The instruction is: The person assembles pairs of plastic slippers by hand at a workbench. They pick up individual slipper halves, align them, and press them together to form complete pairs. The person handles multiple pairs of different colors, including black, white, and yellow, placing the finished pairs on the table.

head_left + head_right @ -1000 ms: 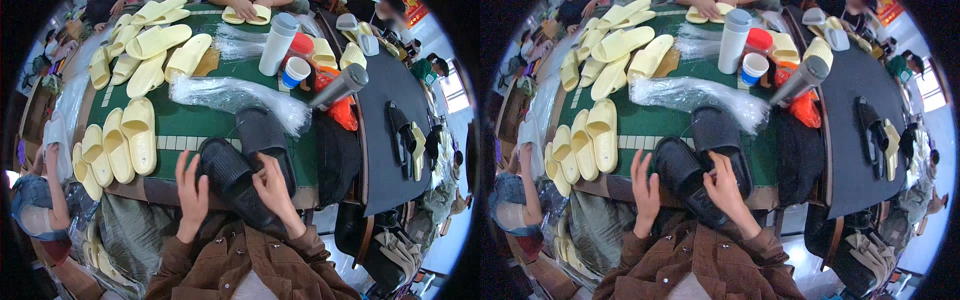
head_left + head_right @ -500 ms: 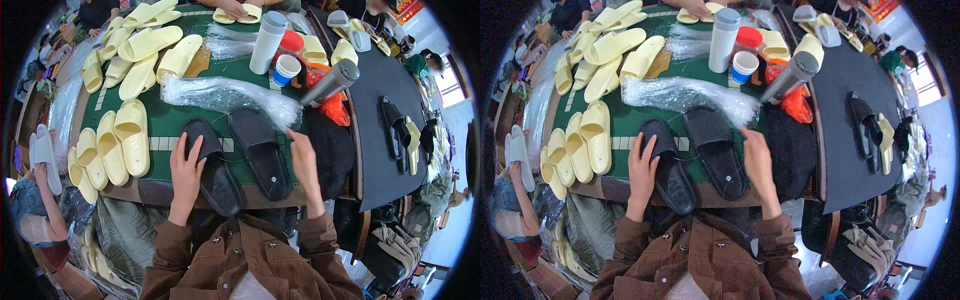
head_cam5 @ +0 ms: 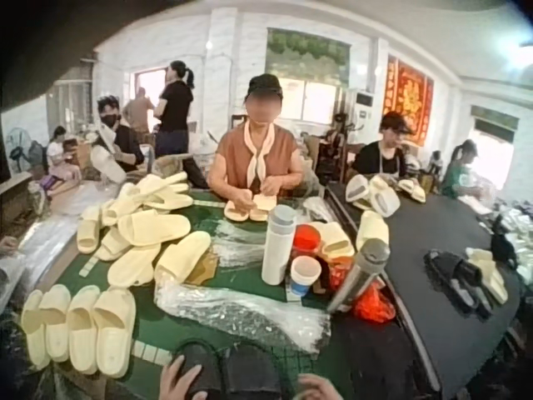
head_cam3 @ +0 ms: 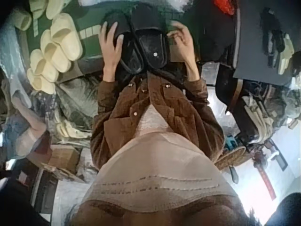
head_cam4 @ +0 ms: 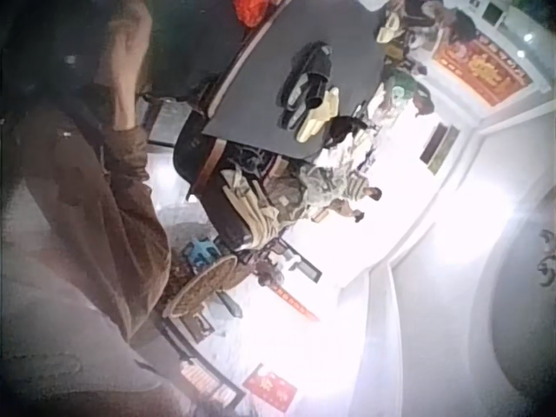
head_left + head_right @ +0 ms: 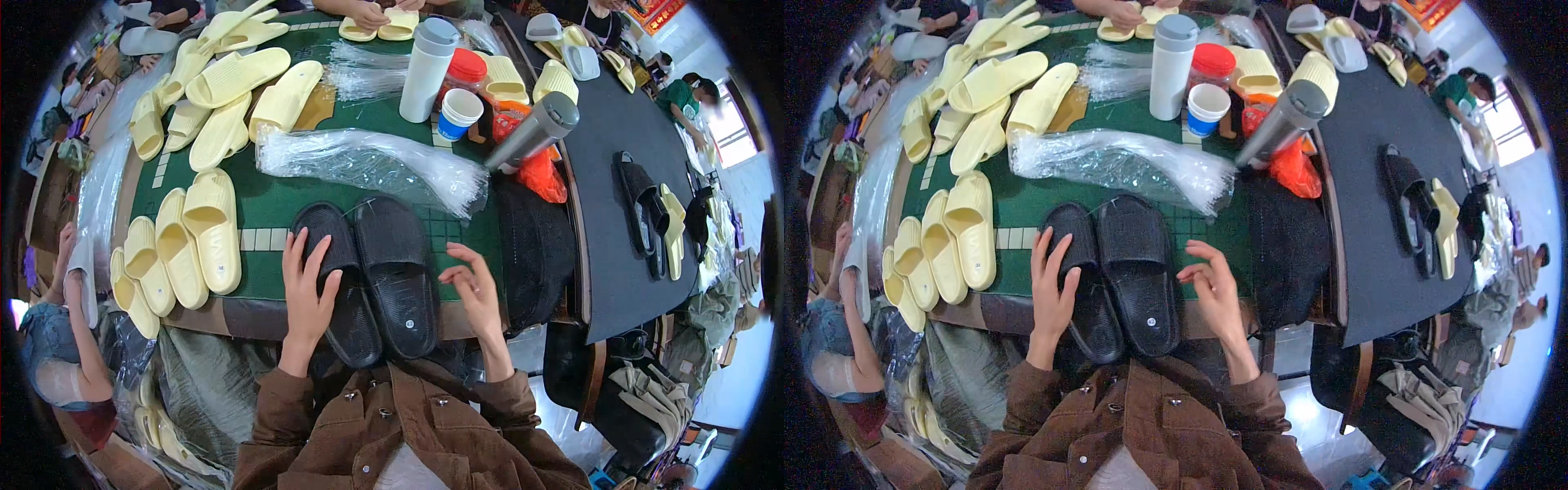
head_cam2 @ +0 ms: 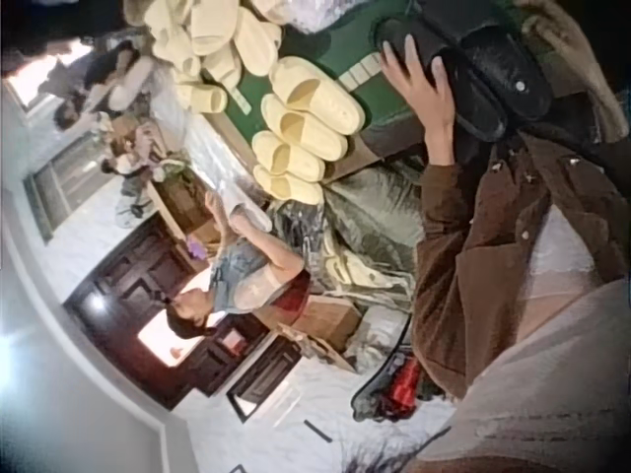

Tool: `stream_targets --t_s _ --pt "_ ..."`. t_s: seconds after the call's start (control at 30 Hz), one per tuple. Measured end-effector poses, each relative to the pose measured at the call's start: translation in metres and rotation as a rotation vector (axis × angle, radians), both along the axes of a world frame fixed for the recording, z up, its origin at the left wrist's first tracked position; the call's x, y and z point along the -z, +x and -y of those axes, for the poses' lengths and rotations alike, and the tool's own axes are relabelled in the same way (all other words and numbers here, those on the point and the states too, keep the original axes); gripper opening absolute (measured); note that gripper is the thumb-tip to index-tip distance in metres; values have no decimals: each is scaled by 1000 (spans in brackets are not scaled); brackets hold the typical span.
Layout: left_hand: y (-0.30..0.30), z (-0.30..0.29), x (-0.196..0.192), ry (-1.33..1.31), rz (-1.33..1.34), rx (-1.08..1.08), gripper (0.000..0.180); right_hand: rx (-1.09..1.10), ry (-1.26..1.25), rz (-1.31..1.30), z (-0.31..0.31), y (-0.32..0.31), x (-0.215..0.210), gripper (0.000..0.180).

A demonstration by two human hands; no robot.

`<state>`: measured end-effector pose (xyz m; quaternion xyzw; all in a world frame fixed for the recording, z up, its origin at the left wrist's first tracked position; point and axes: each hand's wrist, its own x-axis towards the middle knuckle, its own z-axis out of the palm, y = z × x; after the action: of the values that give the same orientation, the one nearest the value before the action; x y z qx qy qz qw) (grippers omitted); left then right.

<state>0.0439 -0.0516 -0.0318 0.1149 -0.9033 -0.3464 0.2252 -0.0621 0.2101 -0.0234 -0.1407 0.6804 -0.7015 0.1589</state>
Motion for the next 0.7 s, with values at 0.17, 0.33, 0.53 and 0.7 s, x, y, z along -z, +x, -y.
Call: stream_targets --t_s 0.17,0.33,0.53,0.7 --pt "-9 -13 3 -8 -1 11 45 150 -11 -117 -9 -10 -22 19" --pt "-11 -15 5 -11 4 13 44 227 116 -324 -3 -28 -43 17" --pt "-10 -13 11 -35 -47 -6 43 277 107 -648 23 -46 -113 14" --pt "-9 -13 14 -22 -50 -10 44 209 -763 -699 31 -25 -163 5"
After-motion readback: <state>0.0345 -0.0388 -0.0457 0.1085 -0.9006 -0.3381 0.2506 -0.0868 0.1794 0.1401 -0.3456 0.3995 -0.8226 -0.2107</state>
